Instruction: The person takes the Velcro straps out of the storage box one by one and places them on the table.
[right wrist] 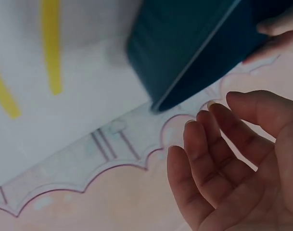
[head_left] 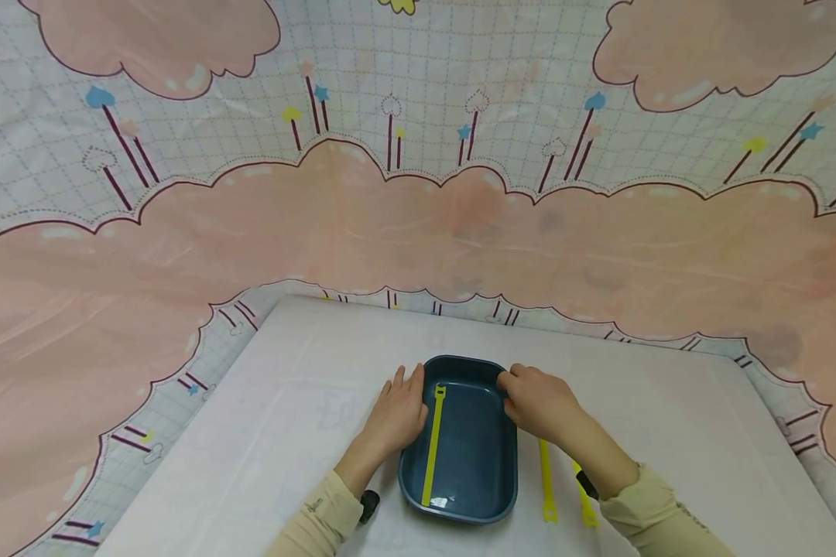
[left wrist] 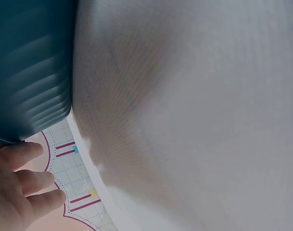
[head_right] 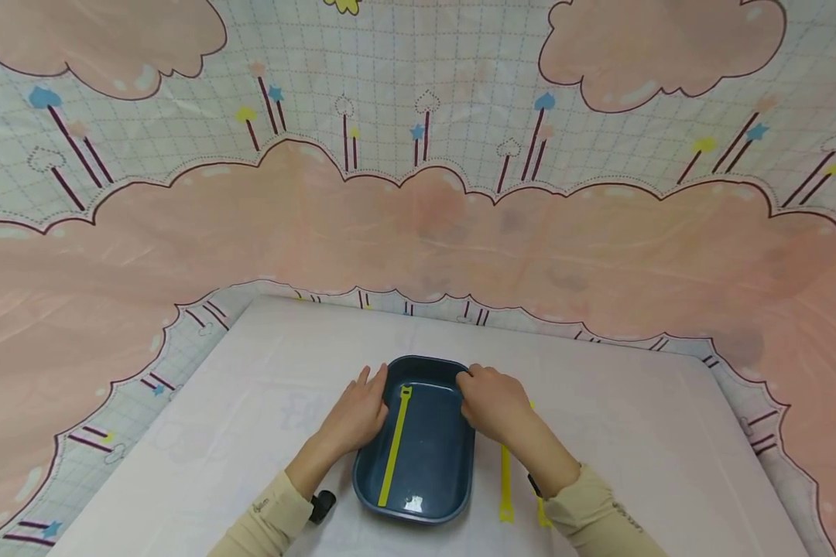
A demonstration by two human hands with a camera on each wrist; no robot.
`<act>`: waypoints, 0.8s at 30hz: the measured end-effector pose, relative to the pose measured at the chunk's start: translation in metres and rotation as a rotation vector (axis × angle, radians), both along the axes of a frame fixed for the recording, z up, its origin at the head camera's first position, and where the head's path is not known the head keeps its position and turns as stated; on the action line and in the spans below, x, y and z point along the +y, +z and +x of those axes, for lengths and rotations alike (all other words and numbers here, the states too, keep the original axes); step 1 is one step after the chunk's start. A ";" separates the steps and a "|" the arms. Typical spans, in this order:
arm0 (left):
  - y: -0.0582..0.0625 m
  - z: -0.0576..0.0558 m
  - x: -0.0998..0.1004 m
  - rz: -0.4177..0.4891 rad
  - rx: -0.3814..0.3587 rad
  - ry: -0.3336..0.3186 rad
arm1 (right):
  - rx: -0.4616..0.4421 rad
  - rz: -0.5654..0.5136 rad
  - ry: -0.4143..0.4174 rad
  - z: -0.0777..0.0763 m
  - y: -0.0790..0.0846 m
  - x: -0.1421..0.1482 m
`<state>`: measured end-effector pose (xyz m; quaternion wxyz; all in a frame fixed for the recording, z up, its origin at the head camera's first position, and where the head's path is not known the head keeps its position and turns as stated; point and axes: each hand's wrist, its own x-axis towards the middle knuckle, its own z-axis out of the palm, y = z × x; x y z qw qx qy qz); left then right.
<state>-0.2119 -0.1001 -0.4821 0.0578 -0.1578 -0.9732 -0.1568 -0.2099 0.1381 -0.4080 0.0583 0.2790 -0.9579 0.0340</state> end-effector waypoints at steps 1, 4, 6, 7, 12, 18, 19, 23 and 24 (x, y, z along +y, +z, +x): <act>0.000 0.000 0.000 -0.001 -0.001 0.001 | 0.002 0.002 0.009 0.001 0.000 -0.004; 0.000 0.000 0.000 -0.004 0.003 0.001 | -0.004 0.012 0.039 0.004 -0.001 -0.016; 0.000 0.000 0.000 -0.009 0.007 0.001 | -0.010 0.029 0.066 0.006 -0.003 -0.023; 0.000 0.000 0.000 -0.012 0.007 0.000 | -0.013 0.042 0.082 0.006 -0.005 -0.027; 0.000 0.000 -0.001 -0.009 -0.022 -0.002 | -0.040 0.109 0.149 0.007 -0.015 -0.045; 0.001 0.001 -0.001 -0.019 -0.036 -0.002 | -0.123 0.183 0.195 0.008 -0.026 -0.062; 0.001 0.001 -0.001 -0.020 -0.035 -0.002 | -0.140 0.193 0.197 0.008 -0.027 -0.065; 0.002 0.002 -0.001 -0.017 -0.024 -0.011 | -0.191 0.240 0.200 0.009 -0.033 -0.073; 0.002 0.002 -0.001 -0.015 -0.018 -0.014 | -0.197 0.252 0.199 0.009 -0.035 -0.074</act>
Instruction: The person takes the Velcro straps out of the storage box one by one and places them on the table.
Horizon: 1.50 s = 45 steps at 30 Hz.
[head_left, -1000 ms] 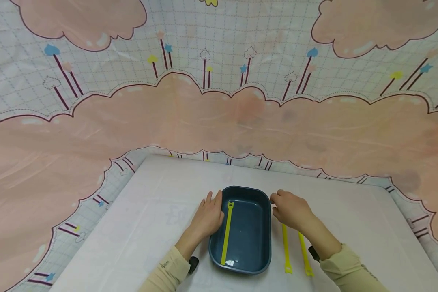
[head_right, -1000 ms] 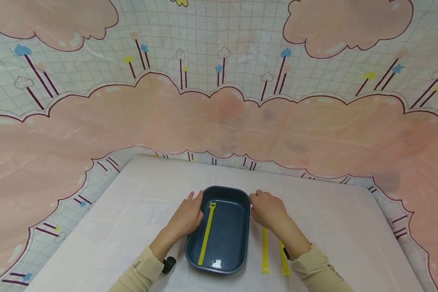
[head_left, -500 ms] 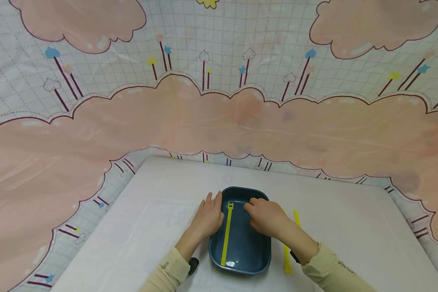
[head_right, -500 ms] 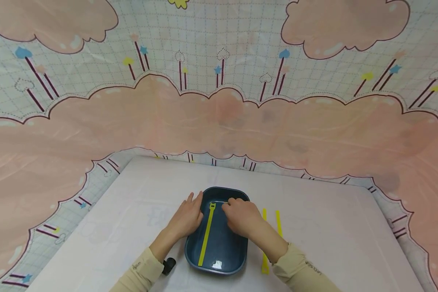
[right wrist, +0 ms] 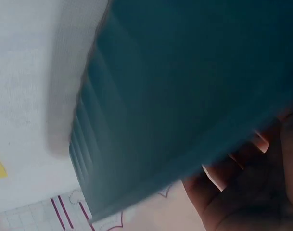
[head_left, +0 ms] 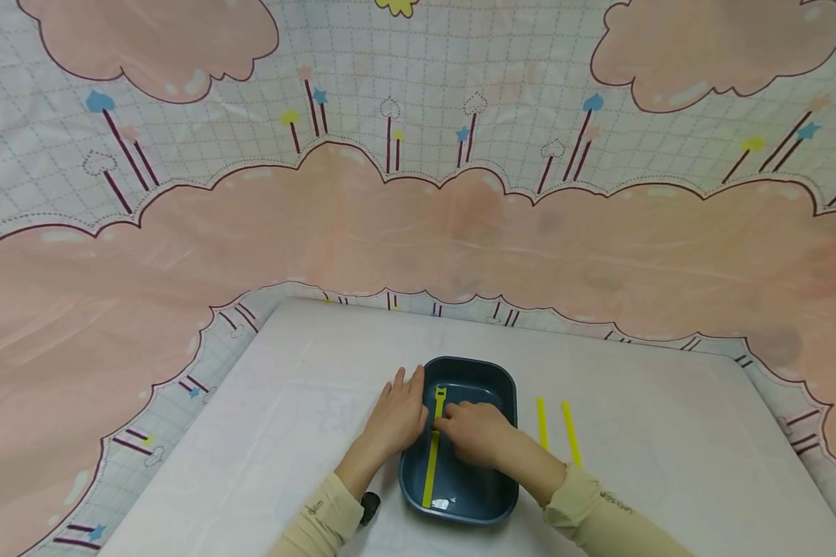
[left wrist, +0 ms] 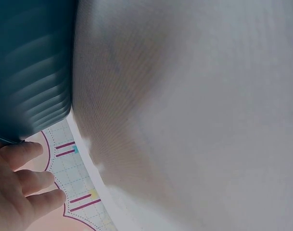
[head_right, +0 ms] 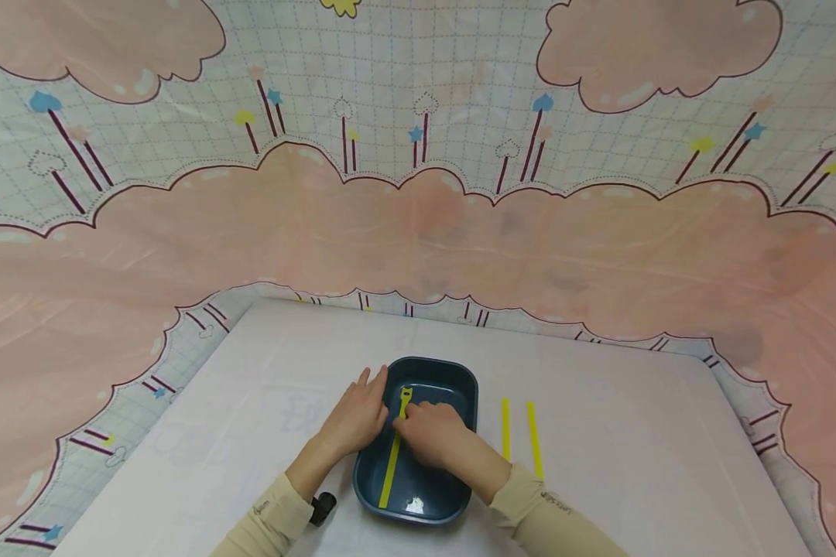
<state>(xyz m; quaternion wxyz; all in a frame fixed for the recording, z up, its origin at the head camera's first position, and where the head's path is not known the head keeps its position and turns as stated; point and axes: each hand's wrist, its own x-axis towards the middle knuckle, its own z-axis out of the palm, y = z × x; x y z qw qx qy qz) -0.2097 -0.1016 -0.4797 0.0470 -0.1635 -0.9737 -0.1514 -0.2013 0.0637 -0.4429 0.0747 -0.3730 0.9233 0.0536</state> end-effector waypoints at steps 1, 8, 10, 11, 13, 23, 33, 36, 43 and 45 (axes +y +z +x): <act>0.000 0.000 0.000 0.001 0.004 -0.002 | -0.003 0.011 0.001 0.000 -0.002 -0.001; 0.000 0.000 -0.001 0.010 -0.017 0.000 | 0.007 0.071 0.024 0.001 -0.011 -0.005; 0.000 -0.001 0.000 0.012 -0.026 0.002 | 0.011 0.079 0.031 0.002 -0.013 -0.006; 0.001 -0.001 0.000 0.011 -0.031 0.003 | 0.012 0.081 0.035 0.002 -0.013 -0.006; 0.001 -0.002 0.000 0.009 -0.038 0.005 | 0.015 0.084 0.041 0.002 -0.014 -0.006; 0.000 -0.002 0.000 0.005 -0.036 0.005 | 0.025 0.076 0.057 0.001 -0.015 -0.006; 0.000 -0.001 -0.001 0.011 -0.012 -0.010 | 0.071 0.059 0.080 0.000 -0.018 0.000; 0.001 -0.001 -0.002 0.014 -0.008 -0.012 | 0.079 0.056 0.090 0.000 -0.018 0.003; 0.001 -0.001 -0.002 0.007 -0.002 -0.017 | 0.105 0.071 0.120 0.000 -0.017 0.006; 0.001 -0.001 -0.002 0.007 -0.002 -0.017 | 0.105 0.080 0.130 0.000 -0.017 0.006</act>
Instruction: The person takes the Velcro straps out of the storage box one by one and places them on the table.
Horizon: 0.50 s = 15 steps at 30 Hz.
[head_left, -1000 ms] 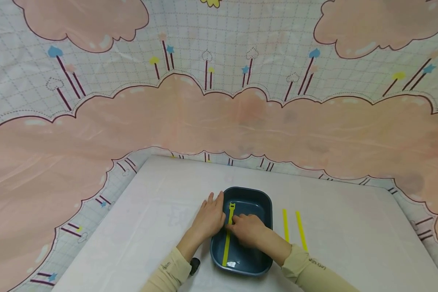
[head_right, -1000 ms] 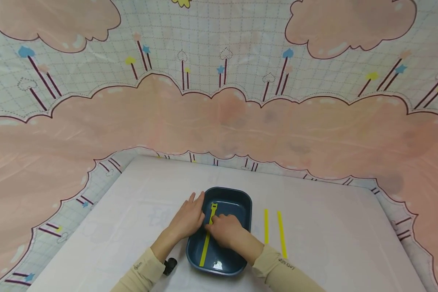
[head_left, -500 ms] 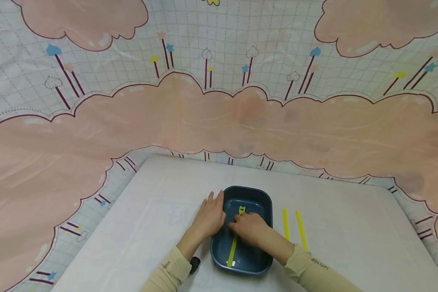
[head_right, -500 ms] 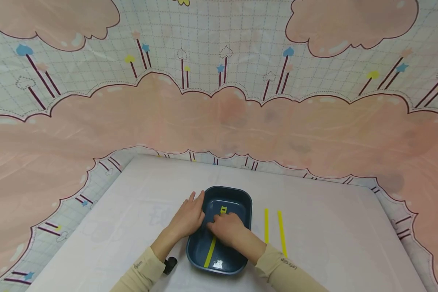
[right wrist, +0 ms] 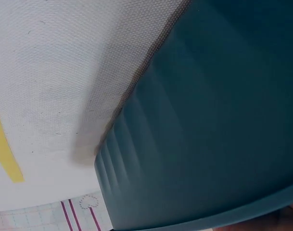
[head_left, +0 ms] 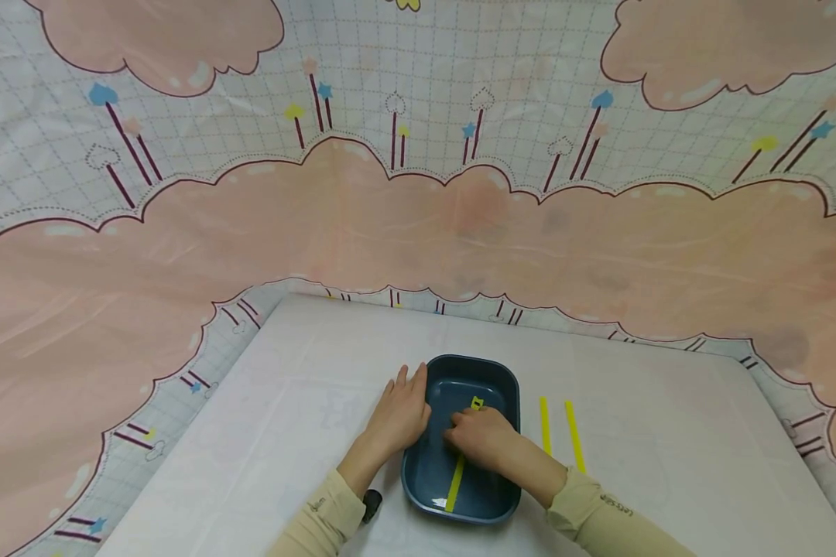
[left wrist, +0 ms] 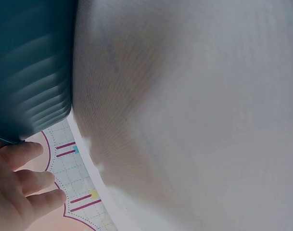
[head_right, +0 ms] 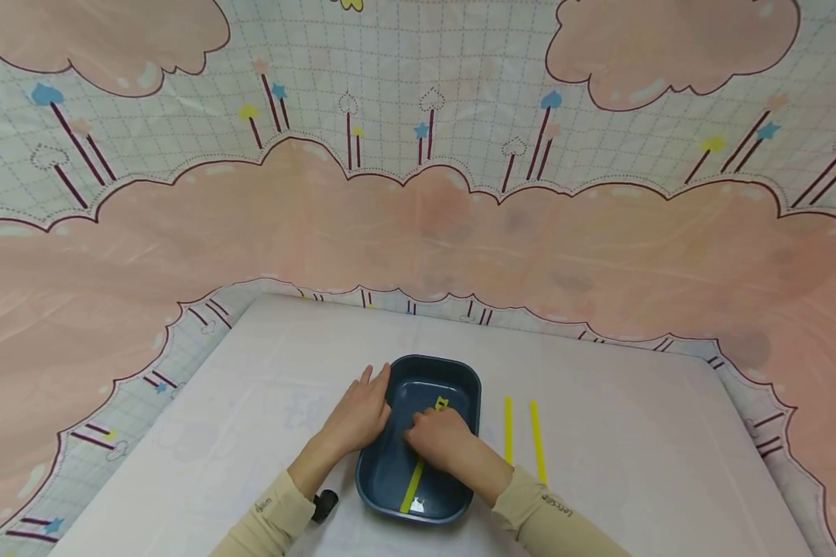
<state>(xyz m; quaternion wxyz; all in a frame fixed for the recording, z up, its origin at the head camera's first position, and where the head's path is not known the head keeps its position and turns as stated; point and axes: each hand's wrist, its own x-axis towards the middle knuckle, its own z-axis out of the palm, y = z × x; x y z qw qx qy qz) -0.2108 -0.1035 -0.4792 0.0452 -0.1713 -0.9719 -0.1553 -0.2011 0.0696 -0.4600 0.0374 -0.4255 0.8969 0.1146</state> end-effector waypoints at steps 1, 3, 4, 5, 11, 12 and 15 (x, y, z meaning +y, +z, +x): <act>0.000 0.000 0.000 0.001 0.000 0.000 | -0.001 0.005 0.004 0.000 0.000 0.000; 0.000 0.000 0.000 0.001 -0.001 0.003 | -0.005 0.009 0.007 0.000 0.000 0.000; 0.000 0.000 0.000 0.001 -0.002 0.004 | -0.008 0.009 0.008 0.000 0.000 0.000; 0.000 0.000 0.000 0.001 -0.003 0.006 | -0.010 0.009 0.009 0.000 0.000 0.000; 0.000 0.000 0.000 -0.001 -0.010 0.016 | -0.006 0.030 0.035 0.001 -0.002 0.002; 0.000 0.000 0.000 0.002 -0.012 0.017 | -0.004 0.036 0.039 0.001 -0.002 0.002; 0.000 0.000 0.000 0.009 -0.019 0.018 | 0.007 0.061 0.048 0.002 0.000 0.003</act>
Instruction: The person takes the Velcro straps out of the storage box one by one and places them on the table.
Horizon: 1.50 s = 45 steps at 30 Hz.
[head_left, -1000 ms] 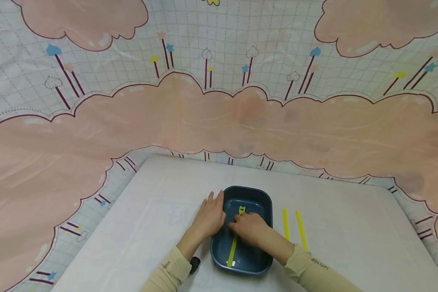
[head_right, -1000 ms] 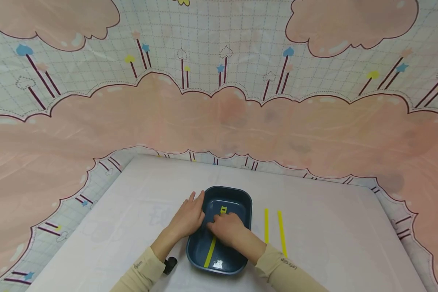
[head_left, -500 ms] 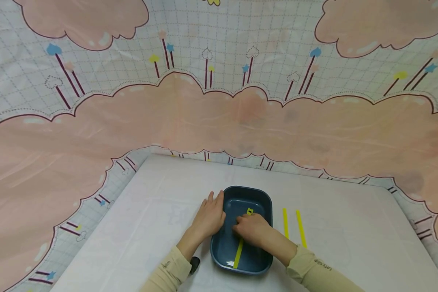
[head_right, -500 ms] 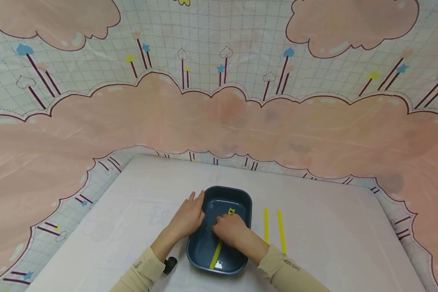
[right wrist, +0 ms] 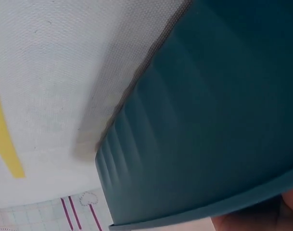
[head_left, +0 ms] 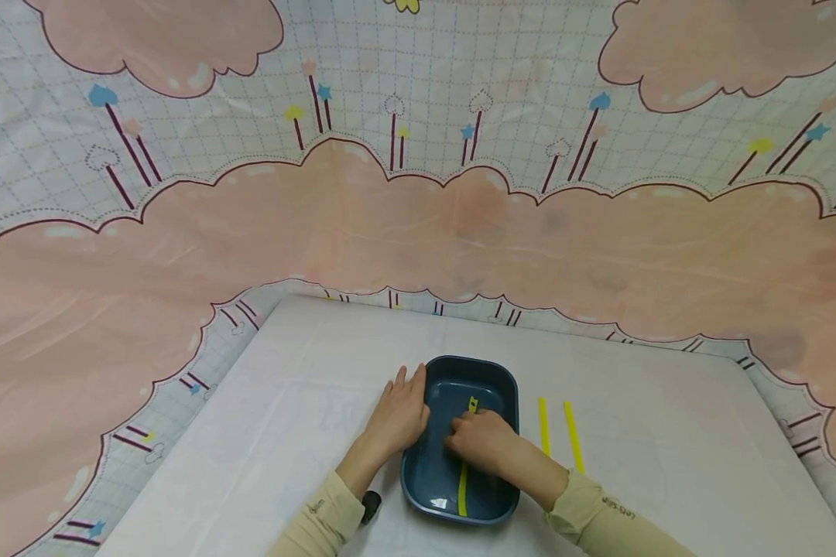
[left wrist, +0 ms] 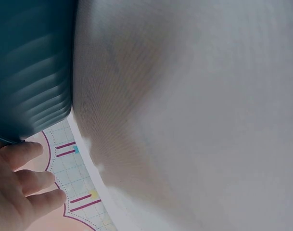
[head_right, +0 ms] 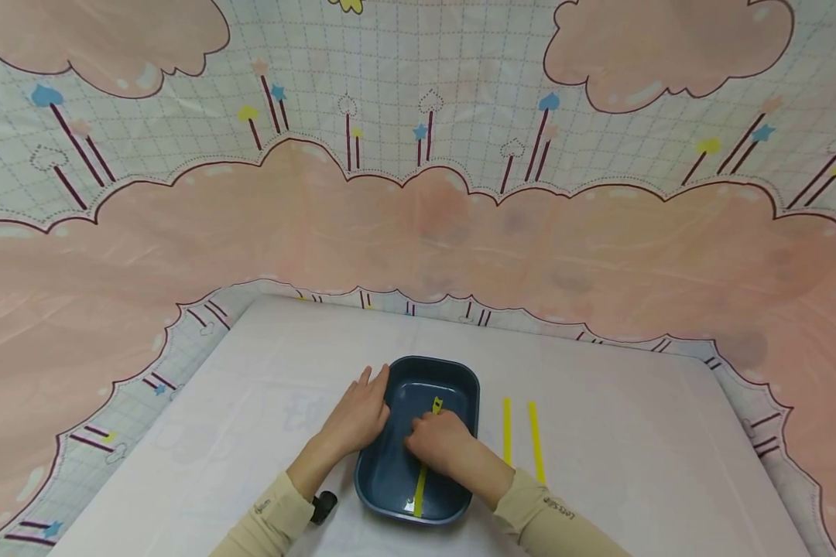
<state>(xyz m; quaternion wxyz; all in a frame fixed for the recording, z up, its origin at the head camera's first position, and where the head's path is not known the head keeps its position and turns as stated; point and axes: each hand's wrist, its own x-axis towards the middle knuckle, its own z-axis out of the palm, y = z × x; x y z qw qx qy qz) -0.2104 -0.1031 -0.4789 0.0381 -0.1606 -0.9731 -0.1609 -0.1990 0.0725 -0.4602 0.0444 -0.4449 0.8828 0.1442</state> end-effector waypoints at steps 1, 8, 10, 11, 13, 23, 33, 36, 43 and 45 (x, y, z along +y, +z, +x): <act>0.000 0.000 0.000 0.000 -0.001 -0.001 | 0.008 0.007 0.000 0.000 0.001 0.001; -0.001 0.001 0.000 -0.003 0.011 0.001 | 0.066 0.004 -0.010 0.000 0.015 0.006; 0.000 0.001 0.000 -0.002 0.011 0.004 | 0.088 -0.007 -0.015 -0.001 0.019 0.009; 0.000 0.001 0.000 -0.004 0.009 0.005 | 0.096 -0.012 -0.021 -0.001 0.022 0.010; 0.001 0.001 0.000 -0.005 0.003 0.006 | 0.115 -0.024 -0.034 -0.002 0.027 0.013; 0.000 0.001 0.001 0.004 0.049 -0.007 | 0.155 -0.151 -0.126 -0.010 0.054 0.037; 0.001 0.001 0.001 0.002 0.028 -0.002 | 0.102 -0.213 -0.313 -0.019 0.066 0.066; 0.001 0.001 0.001 0.003 0.036 -0.005 | 0.031 -0.220 -0.419 -0.023 0.070 0.077; -0.001 0.001 0.000 0.009 0.053 -0.014 | -0.173 -0.258 -0.649 -0.026 0.072 0.104; 0.000 0.001 0.000 0.008 0.053 -0.015 | -0.219 -0.269 -0.694 -0.025 0.070 0.113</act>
